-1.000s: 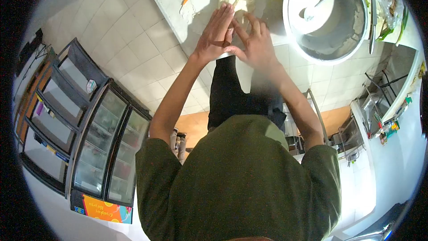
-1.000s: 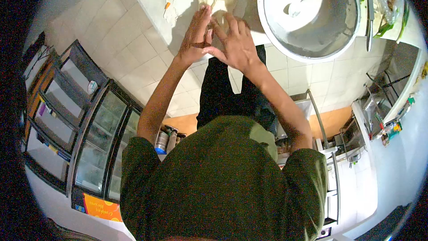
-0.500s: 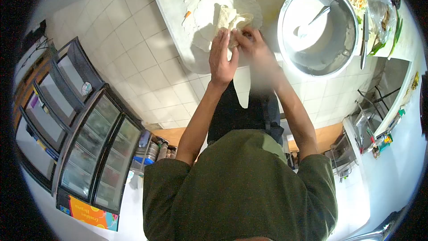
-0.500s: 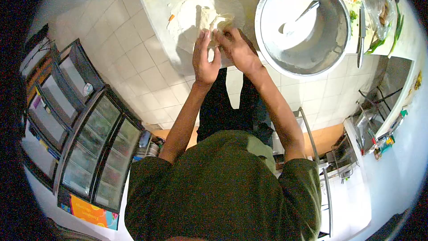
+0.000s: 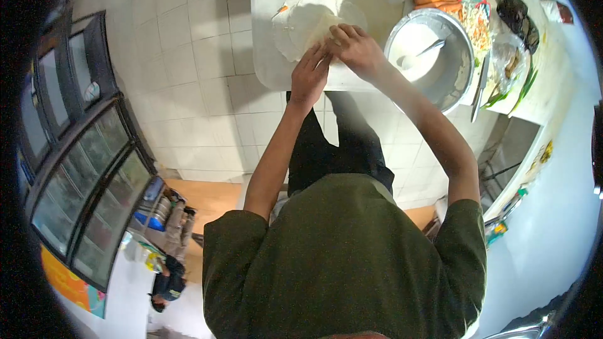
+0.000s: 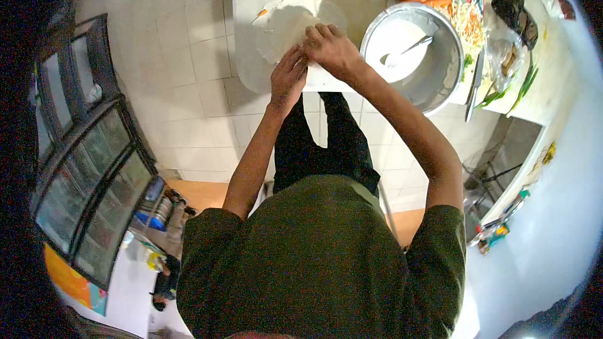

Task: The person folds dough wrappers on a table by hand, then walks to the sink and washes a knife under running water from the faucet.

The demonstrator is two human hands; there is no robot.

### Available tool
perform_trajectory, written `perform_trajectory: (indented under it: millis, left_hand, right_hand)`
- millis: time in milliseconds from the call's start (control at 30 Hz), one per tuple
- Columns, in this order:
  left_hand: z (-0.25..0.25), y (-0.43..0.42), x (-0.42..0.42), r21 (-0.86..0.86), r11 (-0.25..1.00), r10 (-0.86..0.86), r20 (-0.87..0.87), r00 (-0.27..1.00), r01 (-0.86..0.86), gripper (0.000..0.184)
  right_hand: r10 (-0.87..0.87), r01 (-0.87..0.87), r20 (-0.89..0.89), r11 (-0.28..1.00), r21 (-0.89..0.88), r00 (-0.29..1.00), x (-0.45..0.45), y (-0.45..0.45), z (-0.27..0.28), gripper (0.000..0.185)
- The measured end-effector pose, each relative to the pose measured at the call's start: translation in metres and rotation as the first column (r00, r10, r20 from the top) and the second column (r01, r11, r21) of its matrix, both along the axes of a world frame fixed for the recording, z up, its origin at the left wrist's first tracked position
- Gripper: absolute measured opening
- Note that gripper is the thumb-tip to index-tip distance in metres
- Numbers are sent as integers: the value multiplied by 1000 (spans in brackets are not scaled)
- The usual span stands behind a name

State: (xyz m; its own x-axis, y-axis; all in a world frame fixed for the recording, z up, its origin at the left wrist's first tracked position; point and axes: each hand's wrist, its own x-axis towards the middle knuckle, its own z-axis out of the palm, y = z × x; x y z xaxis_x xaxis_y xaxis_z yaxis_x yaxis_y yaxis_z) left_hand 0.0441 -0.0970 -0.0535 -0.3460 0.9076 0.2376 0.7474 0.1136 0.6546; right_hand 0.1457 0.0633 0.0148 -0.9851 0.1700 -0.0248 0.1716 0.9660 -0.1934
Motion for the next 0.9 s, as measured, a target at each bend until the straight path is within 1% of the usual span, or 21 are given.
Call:
perform_trajectory:
  millis: [67,100,133,167,200,233,267,300,367,400,433,467,567,667,767,867,900]
  left_hand:
    - [2,-1,2,1,1000,15,38,999,-15,32]
    - [11,0,1,6,999,33,57,998,-33,34]
    - [16,1,1,8,999,53,75,996,-53,36]
    - [13,-2,5,3,995,99,41,994,-100,44]
    - [18,-1,6,-1,990,144,40,989,-144,46]
    - [25,4,7,-8,983,186,40,982,-186,49]
    - [29,8,8,-16,974,226,39,973,-226,52]
    - [25,9,12,-8,965,261,48,964,-261,51]
    - [6,9,18,-15,963,271,42,962,-271,44]
    - [6,10,18,-14,962,273,39,961,-272,41]
    - [7,10,20,43,957,283,69,957,-286,33]
    - [7,10,20,67,954,287,71,955,-292,32]
    - [2,8,20,143,943,296,59,953,-302,30]
    - [0,10,19,220,930,294,32,955,-293,28]
    - [-1,5,17,257,932,262,6,965,-255,26]
    - [-5,4,15,277,937,233,-38,972,-214,25]
    - [-6,4,14,277,939,221,-42,974,-202,25]
  right_hand:
    - [96,-98,-38,993,-69,995,-4,12,-6,22]
    - [163,-162,-63,987,12,985,-8,15,-9,15]
    - [204,-203,-50,979,24,978,-10,20,-13,15]
    - [246,-245,-36,969,32,969,-11,25,-17,16]
    - [286,-285,-22,958,38,958,-14,28,-17,17]
    - [289,-290,32,957,11,957,-18,29,-9,20]
    - [307,-307,47,952,-2,951,-20,31,-13,20]
    - [322,-322,62,947,-15,945,-20,33,-22,21]
    - [356,-352,80,934,-64,931,-26,37,-17,23]
    - [362,-353,97,931,-96,927,-28,38,-15,23]
    - [366,-352,116,927,-128,923,-28,40,-16,23]
    - [368,-347,135,924,-158,920,-29,42,-16,23]
    - [388,-372,185,921,-119,903,-31,41,-10,21]
    - [395,-375,133,914,-154,909,-29,42,-9,21]
    - [444,-429,146,895,-125,884,-29,41,-2,26]
    - [411,-401,70,908,-125,909,-21,39,1,29]
    - [254,-248,5,949,-194,967,-19,33,7,28]
